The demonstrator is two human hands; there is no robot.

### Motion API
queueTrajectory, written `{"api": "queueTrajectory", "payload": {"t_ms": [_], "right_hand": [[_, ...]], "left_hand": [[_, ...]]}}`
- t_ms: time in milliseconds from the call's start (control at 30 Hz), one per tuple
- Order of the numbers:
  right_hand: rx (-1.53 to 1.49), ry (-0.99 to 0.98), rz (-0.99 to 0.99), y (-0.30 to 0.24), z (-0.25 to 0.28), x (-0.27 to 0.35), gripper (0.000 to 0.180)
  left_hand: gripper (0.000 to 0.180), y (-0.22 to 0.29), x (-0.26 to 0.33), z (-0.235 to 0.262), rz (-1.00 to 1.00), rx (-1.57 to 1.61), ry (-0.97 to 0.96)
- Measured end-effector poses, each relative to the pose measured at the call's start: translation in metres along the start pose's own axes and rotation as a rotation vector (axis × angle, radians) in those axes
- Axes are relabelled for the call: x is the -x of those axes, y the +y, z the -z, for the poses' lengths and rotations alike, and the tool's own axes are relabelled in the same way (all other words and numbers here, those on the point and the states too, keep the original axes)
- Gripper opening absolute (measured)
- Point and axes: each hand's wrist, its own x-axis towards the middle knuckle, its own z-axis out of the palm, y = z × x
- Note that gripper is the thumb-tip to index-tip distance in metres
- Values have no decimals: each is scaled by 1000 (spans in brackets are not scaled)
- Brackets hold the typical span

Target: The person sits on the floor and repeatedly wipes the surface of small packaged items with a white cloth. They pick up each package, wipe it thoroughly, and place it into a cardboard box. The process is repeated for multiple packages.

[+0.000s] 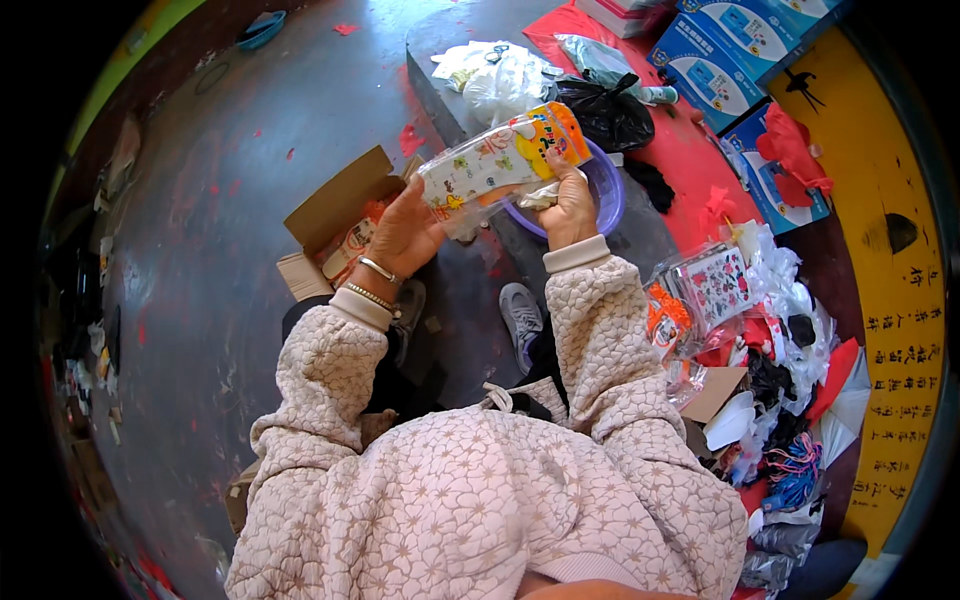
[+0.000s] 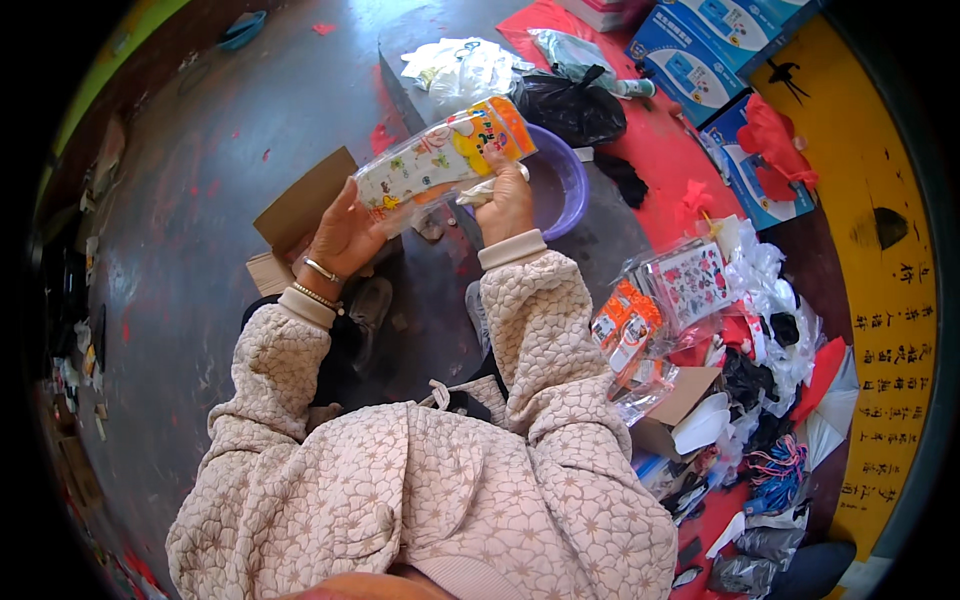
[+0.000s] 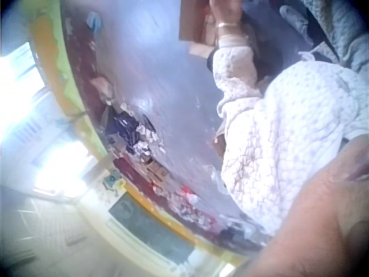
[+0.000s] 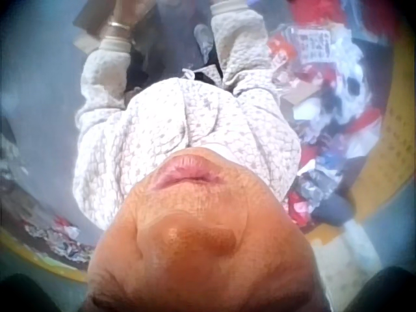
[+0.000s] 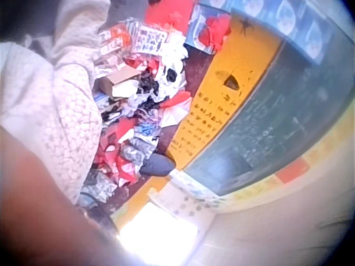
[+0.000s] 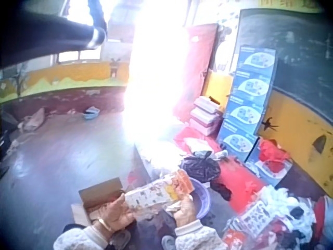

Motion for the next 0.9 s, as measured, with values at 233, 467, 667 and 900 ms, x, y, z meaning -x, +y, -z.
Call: {"api": "queueTrajectory", "payload": {"t_ms": [233, 467, 667, 900], "right_hand": [[55, -130, 15, 17, 6, 2, 38], [358, 231, 752, -48, -8, 20, 22], [1485, -166, 1166, -1, -29, 24, 19], [1339, -650, 1171, 70, -42, 58, 29]], "left_hand": [[37, -2, -6, 2, 8, -22, 18], [35, 11, 2, -9, -51, -89, 38], [32, 1, 4, -15, 13, -220, 22], [28, -9, 0, 19, 27, -144, -131]]}}
